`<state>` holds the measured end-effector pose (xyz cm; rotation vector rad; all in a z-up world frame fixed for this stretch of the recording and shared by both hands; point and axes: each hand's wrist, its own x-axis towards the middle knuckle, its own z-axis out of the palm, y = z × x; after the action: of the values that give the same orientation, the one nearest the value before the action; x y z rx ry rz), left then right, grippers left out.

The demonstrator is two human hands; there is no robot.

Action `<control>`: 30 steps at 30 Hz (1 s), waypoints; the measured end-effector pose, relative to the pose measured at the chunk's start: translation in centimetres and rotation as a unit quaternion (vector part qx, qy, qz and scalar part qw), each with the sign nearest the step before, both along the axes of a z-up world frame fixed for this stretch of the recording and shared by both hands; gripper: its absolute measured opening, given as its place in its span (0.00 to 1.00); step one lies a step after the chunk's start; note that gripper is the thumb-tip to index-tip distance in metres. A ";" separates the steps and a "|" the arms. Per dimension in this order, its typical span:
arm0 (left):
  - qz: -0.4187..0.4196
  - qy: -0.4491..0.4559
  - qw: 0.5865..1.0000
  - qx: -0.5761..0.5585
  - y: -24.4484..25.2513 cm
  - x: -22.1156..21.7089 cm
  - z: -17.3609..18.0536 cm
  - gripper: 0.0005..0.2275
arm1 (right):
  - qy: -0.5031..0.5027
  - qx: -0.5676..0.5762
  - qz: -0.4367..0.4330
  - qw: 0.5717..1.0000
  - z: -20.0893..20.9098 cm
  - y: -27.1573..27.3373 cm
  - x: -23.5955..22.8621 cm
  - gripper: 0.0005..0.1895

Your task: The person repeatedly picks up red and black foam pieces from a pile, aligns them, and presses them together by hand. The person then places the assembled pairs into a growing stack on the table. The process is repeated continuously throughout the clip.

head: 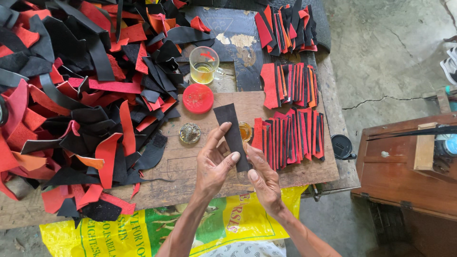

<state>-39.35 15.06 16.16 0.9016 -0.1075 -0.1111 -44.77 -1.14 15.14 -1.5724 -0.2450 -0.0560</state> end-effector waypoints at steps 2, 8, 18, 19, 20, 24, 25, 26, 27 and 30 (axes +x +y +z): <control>0.012 -0.004 1.000 -0.011 0.1 0.1 -0.1 0.31 | -0.017 0.009 -0.013 1.000 0.9 0.5 -0.4 0.25; 0.012 0.002 1.000 -0.026 0.1 0.2 -0.1 0.33 | -0.038 -0.059 -0.023 0.997 2.4 0.8 -0.4 0.25; 0.007 0.034 0.996 -0.078 0.1 0.5 -0.9 0.35 | -0.172 -0.180 -0.077 0.965 2.5 -0.8 0.3 0.24; -0.017 0.044 0.994 -0.100 0.1 0.5 -1.0 0.36 | -0.196 -0.210 -0.059 0.956 2.5 -0.9 0.8 0.27; -0.041 0.054 0.990 -0.123 0.0 0.3 -1.0 0.37 | -0.219 -0.240 -0.039 0.945 2.4 -1.0 1.3 0.29; -0.129 0.089 0.972 -0.173 0.0 -0.3 -1.2 0.37 | -0.185 -0.284 -0.024 0.940 1.7 -2.0 5.0 0.29; -0.146 0.092 0.969 -0.176 0.0 -0.3 -1.2 0.37 | -0.172 -0.281 -0.027 0.944 1.7 -2.4 5.5 0.29; -0.161 0.096 0.966 -0.180 0.1 -0.5 -1.1 0.38 | -0.157 -0.278 -0.028 0.947 1.7 -2.7 5.8 0.30; -0.176 0.101 0.962 -0.183 0.2 -0.6 -1.0 0.38 | -0.164 -0.291 -0.035 0.942 1.7 -3.0 6.1 0.30; -0.233 0.066 0.950 -0.199 0.7 -0.1 -0.5 0.34 | -0.164 -0.328 -0.069 0.928 2.1 -4.1 7.0 0.28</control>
<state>-39.44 15.80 15.62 0.4491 -0.2093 -0.5707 -37.78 -5.22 17.26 -2.2488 -0.4473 -0.3836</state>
